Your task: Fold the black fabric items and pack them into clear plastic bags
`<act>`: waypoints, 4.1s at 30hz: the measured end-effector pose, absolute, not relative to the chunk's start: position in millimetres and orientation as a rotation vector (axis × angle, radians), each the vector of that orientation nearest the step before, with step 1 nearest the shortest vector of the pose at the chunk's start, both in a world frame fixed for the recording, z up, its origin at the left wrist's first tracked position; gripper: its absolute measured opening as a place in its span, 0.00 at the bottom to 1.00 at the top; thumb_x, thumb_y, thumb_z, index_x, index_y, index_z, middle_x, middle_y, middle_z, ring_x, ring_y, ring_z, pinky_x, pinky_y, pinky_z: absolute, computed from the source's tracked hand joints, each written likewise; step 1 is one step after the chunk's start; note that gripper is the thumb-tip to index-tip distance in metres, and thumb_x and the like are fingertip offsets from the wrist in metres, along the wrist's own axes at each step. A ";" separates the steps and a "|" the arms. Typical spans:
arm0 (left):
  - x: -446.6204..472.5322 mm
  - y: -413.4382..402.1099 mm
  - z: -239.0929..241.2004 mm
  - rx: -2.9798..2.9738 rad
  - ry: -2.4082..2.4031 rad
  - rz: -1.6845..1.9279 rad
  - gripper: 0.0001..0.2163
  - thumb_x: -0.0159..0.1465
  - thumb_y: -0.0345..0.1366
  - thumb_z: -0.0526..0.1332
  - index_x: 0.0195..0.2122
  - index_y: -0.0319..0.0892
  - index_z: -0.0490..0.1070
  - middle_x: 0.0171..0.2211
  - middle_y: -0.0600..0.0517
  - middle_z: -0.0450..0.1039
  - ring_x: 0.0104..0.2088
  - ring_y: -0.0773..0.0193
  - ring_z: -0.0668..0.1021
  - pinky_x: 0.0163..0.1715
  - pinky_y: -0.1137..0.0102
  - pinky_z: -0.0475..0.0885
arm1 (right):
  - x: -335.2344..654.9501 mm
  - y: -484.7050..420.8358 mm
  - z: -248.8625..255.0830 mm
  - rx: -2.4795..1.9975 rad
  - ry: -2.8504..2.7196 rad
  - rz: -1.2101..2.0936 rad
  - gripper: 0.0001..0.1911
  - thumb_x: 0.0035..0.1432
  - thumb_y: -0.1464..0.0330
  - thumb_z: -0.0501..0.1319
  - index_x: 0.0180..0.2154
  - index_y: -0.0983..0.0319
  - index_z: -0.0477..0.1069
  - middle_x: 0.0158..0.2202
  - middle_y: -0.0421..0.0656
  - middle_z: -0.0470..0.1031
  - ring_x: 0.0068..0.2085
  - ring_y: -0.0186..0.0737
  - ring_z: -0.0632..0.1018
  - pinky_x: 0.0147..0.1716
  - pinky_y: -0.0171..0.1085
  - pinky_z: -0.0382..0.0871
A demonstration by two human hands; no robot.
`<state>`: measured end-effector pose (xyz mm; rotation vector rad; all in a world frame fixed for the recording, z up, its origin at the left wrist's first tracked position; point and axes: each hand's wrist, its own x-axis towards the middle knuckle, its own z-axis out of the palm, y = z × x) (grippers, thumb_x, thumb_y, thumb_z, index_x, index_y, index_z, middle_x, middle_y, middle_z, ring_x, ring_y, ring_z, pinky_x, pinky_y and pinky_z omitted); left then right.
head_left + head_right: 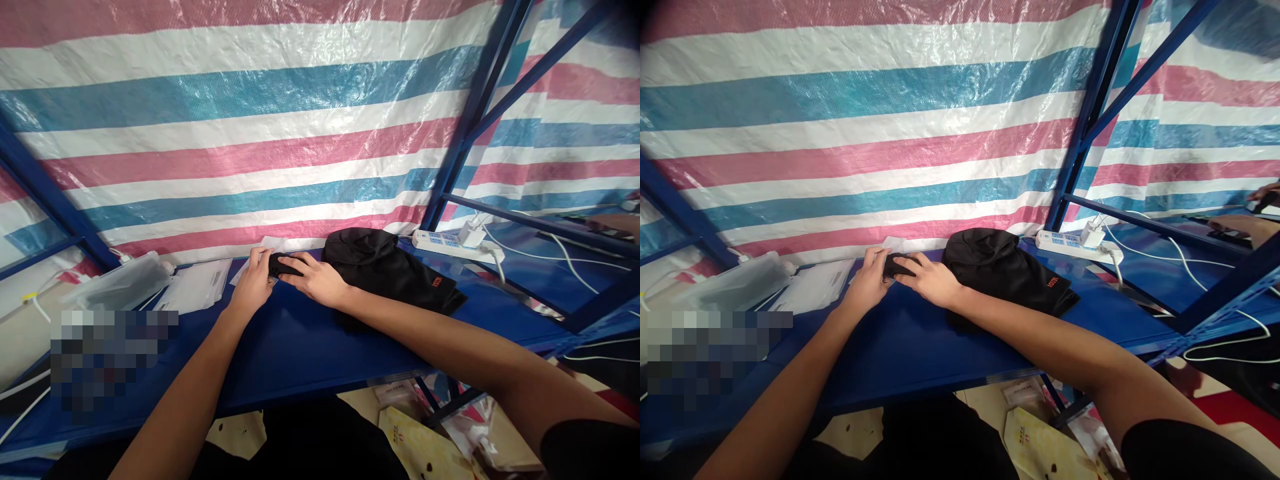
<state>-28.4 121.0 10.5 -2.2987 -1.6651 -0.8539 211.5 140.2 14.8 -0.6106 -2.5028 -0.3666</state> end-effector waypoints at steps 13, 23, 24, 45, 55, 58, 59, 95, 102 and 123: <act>12.4 117.3 0.2 -2.622 -1.222 -1.527 0.37 0.67 0.26 0.60 0.77 0.52 0.56 0.71 0.39 0.57 0.31 0.72 0.75 0.37 0.66 0.82 | 208.9 159.4 4.7 -0.779 -2.171 -0.129 0.22 0.72 0.68 0.65 0.64 0.51 0.75 0.64 0.54 0.66 0.66 0.60 0.71 0.59 0.61 0.81; -39.3 135.2 18.5 -2.018 -2.020 -2.113 0.32 0.71 0.60 0.65 0.67 0.45 0.71 0.67 0.38 0.72 0.66 0.41 0.76 0.63 0.50 0.75 | 214.4 165.8 7.8 -0.549 -1.907 0.176 0.23 0.67 0.64 0.73 0.62 0.51 0.79 0.56 0.49 0.73 0.60 0.52 0.78 0.63 0.53 0.77; -45.3 136.9 17.6 -2.124 -2.145 -2.202 0.32 0.71 0.63 0.63 0.66 0.44 0.73 0.65 0.37 0.75 0.64 0.41 0.79 0.61 0.50 0.77 | 213.9 162.5 9.3 -0.519 -1.922 0.202 0.23 0.66 0.64 0.73 0.61 0.51 0.79 0.56 0.49 0.74 0.59 0.51 0.79 0.63 0.53 0.77; -53.5 115.7 34.1 -2.948 -2.415 -1.798 0.30 0.60 0.58 0.77 0.56 0.42 0.82 0.50 0.41 0.85 0.47 0.45 0.86 0.41 0.62 0.80 | 206.8 130.9 9.5 -0.436 -2.227 0.842 0.30 0.62 0.64 0.74 0.62 0.58 0.70 0.55 0.47 0.80 0.54 0.48 0.83 0.58 0.47 0.79; -18.6 109.1 28.2 -2.408 -1.467 -1.357 0.24 0.76 0.52 0.61 0.68 0.48 0.73 0.74 0.42 0.64 0.73 0.44 0.68 0.74 0.49 0.62 | 203.3 150.8 -1.0 -0.519 -1.974 0.843 0.31 0.60 0.60 0.76 0.62 0.59 0.74 0.58 0.49 0.81 0.57 0.51 0.83 0.58 0.49 0.80; -10.9 113.5 22.4 -2.523 -1.488 -1.337 0.21 0.78 0.51 0.57 0.64 0.46 0.78 0.69 0.42 0.72 0.68 0.46 0.76 0.71 0.51 0.68 | 202.4 153.6 -3.5 -0.469 -2.021 0.859 0.31 0.63 0.65 0.71 0.65 0.59 0.72 0.60 0.50 0.80 0.58 0.49 0.83 0.59 0.49 0.79; -9.6 114.0 21.6 -2.552 -1.474 -1.354 0.21 0.79 0.50 0.56 0.63 0.46 0.79 0.67 0.43 0.75 0.66 0.46 0.77 0.70 0.52 0.69 | 202.2 154.2 -3.8 -0.464 -2.023 0.857 0.29 0.63 0.65 0.71 0.64 0.60 0.73 0.59 0.50 0.81 0.57 0.49 0.83 0.58 0.48 0.79; 24.4 99.8 23.7 -2.963 -1.094 -1.406 0.24 0.83 0.45 0.44 0.72 0.52 0.72 0.74 0.54 0.68 0.77 0.55 0.63 0.80 0.49 0.49 | 216.1 180.8 -3.9 -0.894 -1.716 0.216 0.17 0.62 0.67 0.63 0.52 0.59 0.70 0.44 0.45 0.75 0.41 0.47 0.77 0.44 0.46 0.76; 6.7 118.2 16.0 -2.671 -1.247 -1.840 0.26 0.83 0.50 0.46 0.68 0.46 0.76 0.70 0.49 0.74 0.73 0.53 0.71 0.76 0.55 0.61 | 213.7 176.0 -2.5 -0.655 -1.958 0.446 0.36 0.61 0.58 0.74 0.66 0.56 0.67 0.58 0.52 0.71 0.53 0.51 0.77 0.45 0.47 0.80; -20.5 118.3 31.1 -2.279 -1.473 -2.054 0.23 0.74 0.52 0.65 0.66 0.49 0.76 0.71 0.44 0.70 0.70 0.47 0.72 0.70 0.53 0.68 | 210.8 174.4 6.4 -0.595 -1.636 1.119 0.20 0.55 0.52 0.77 0.42 0.57 0.85 0.43 0.45 0.86 0.43 0.51 0.84 0.45 0.47 0.79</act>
